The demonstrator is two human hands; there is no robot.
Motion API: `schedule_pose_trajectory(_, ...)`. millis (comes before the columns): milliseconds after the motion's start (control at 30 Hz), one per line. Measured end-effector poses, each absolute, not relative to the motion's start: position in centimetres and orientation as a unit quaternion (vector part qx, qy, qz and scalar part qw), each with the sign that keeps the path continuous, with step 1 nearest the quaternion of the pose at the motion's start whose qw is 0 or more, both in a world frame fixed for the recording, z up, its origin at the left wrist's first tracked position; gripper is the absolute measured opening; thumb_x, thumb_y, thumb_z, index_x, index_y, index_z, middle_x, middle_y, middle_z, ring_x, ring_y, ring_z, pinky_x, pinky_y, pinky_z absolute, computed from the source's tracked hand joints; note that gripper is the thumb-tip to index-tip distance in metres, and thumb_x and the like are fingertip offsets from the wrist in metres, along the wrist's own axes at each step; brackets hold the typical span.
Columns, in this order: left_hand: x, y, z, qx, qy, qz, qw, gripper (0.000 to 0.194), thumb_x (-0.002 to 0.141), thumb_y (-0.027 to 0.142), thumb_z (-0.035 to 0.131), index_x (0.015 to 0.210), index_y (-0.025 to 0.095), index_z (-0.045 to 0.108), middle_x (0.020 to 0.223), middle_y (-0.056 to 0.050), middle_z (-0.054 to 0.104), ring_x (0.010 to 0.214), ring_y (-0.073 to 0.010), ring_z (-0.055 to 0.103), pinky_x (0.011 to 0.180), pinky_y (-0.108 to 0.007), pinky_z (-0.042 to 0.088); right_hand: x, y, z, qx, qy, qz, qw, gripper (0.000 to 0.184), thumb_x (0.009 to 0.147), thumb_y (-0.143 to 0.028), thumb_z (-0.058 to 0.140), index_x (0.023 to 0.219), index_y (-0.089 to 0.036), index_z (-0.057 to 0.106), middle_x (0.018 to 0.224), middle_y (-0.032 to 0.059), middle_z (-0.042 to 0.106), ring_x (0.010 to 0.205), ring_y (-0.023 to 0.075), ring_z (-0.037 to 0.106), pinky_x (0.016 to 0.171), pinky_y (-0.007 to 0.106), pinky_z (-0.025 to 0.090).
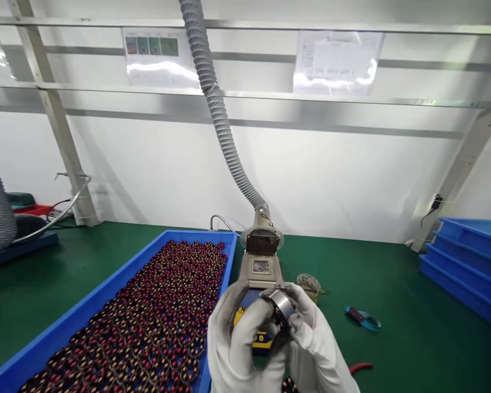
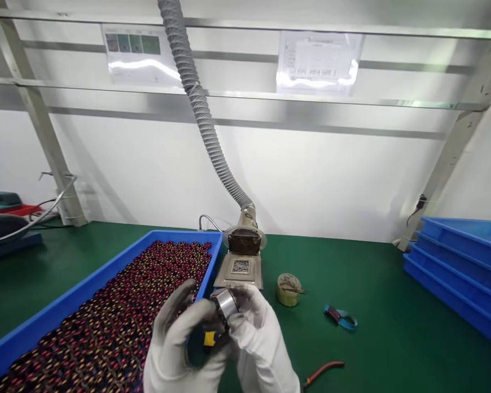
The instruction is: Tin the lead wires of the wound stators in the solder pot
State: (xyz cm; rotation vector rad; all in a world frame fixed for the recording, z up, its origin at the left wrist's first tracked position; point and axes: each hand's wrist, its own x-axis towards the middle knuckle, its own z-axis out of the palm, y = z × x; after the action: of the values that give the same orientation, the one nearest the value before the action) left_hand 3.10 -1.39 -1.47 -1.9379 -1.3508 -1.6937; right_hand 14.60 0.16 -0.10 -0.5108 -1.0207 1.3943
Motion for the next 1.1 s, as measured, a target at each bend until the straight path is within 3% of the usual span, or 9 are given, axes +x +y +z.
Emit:
schedule_pose_trajectory(100,2.0,-0.7,-1.6,-0.715,-0.411,-0.548,0.141,0.056,0.081,0.03,0.053,0.132,0.019,0.031,0.134,-0.015,0.035,0.119,-0.0257,0.042,0.089,-0.037,0.045,14.5,0.3,-0.6,-0.284,-0.475,0.541,0.633,0.039,0.056,-0.043,0.08,0.083,-0.019,0.065,0.083,0.0078,0.068,0.073,0.0206,0.064,0.068,0.031,0.053)
schedule_pose_trajectory(200,0.4,-0.1,-1.4,-0.816,-0.35,-0.445,0.119,0.042,0.082,0.013,0.042,0.124,0.018,0.042,0.116,-0.009,0.056,0.106,-0.0176,0.053,0.086,-0.03,0.045,14.2,0.0,-0.9,-0.383,-0.49,0.467,0.629,0.034,0.058,-0.032,0.081,0.084,-0.021,0.064,0.081,0.0042,0.067,0.076,0.0174,0.062,0.07,0.026,0.051)
schedule_pose_trajectory(267,-0.3,0.1,-1.3,-0.822,-0.344,-0.443,0.096,0.033,0.083,0.015,0.043,0.116,0.019,0.046,0.104,-0.005,0.063,0.096,-0.0154,0.058,0.081,-0.027,0.046,14.3,-0.3,-0.7,-0.407,-0.497,0.445,0.624,0.038,0.056,-0.027,0.082,0.088,-0.023,0.062,0.083,0.0019,0.064,0.078,0.0162,0.06,0.071,0.024,0.05)
schedule_pose_trajectory(433,-0.7,0.4,-1.2,-0.825,-0.302,-0.477,-0.02,0.028,0.088,0.042,0.042,0.109,0.025,0.047,0.093,-0.001,0.066,0.084,-0.0117,0.062,0.073,-0.021,0.049,16.2,-0.5,0.2,-0.298,-0.586,0.524,0.542,0.029,0.06,-0.028,0.08,0.086,-0.024,0.067,0.086,0.0015,0.055,0.08,0.0157,0.056,0.069,0.024,0.048)
schedule_pose_trajectory(533,-0.5,0.5,-1.1,-0.829,-0.265,-0.491,-0.05,0.025,0.088,0.038,0.045,0.109,0.024,0.046,0.093,0.0,0.065,0.085,-0.01,0.061,0.074,-0.019,0.048,16.6,-0.1,-0.2,-0.275,-0.596,0.501,0.564,0.021,0.063,-0.025,0.079,0.081,-0.025,0.07,0.082,0.0012,0.055,0.073,0.0133,0.055,0.063,0.022,0.046)
schedule_pose_trajectory(633,-0.3,0.3,-1.0,-0.84,-0.263,-0.474,0.017,0.021,0.085,0.024,0.05,0.106,0.02,0.049,0.096,-0.004,0.066,0.089,-0.0127,0.06,0.078,-0.025,0.045,15.6,0.2,-0.8,-0.242,-0.558,0.478,0.634,0.006,0.067,-0.021,0.076,0.068,-0.023,0.07,0.07,0.0009,0.056,0.067,0.0127,0.054,0.061,0.022,0.045)
schedule_pose_trajectory(800,-0.8,0.1,-1.3,-0.84,-0.253,-0.444,0.182,0.025,0.075,0.012,0.056,0.1,0.016,0.055,0.098,-0.005,0.069,0.098,-0.0165,0.056,0.083,-0.031,0.039,15.0,-0.2,-0.9,-0.167,-0.36,0.623,0.674,0.016,0.071,-0.041,0.071,0.071,-0.026,0.068,0.074,-0.0011,0.057,0.08,0.0144,0.057,0.073,0.025,0.048)
schedule_pose_trajectory(1000,-1.0,0.4,-1.6,-0.805,-0.288,-0.491,0.167,0.029,0.074,0.012,0.061,0.101,0.016,0.055,0.097,-0.009,0.066,0.103,-0.02,0.052,0.084,-0.035,0.04,14.8,0.3,-0.8,-0.207,-0.38,0.667,0.606,0.035,0.057,-0.037,0.082,0.085,-0.021,0.07,0.084,0.0053,0.067,0.078,0.0177,0.062,0.073,0.028,0.048)
schedule_pose_trajectory(1100,-0.7,0.5,-1.5,-0.79,-0.31,-0.509,0.143,0.031,0.075,0.011,0.059,0.105,0.017,0.054,0.1,-0.008,0.065,0.103,-0.0193,0.052,0.085,-0.034,0.041,13.5,0.5,-0.8,-0.226,-0.407,0.676,0.572,0.038,0.059,-0.037,0.081,0.089,-0.018,0.07,0.087,0.0076,0.068,0.078,0.0185,0.062,0.077,0.029,0.048)
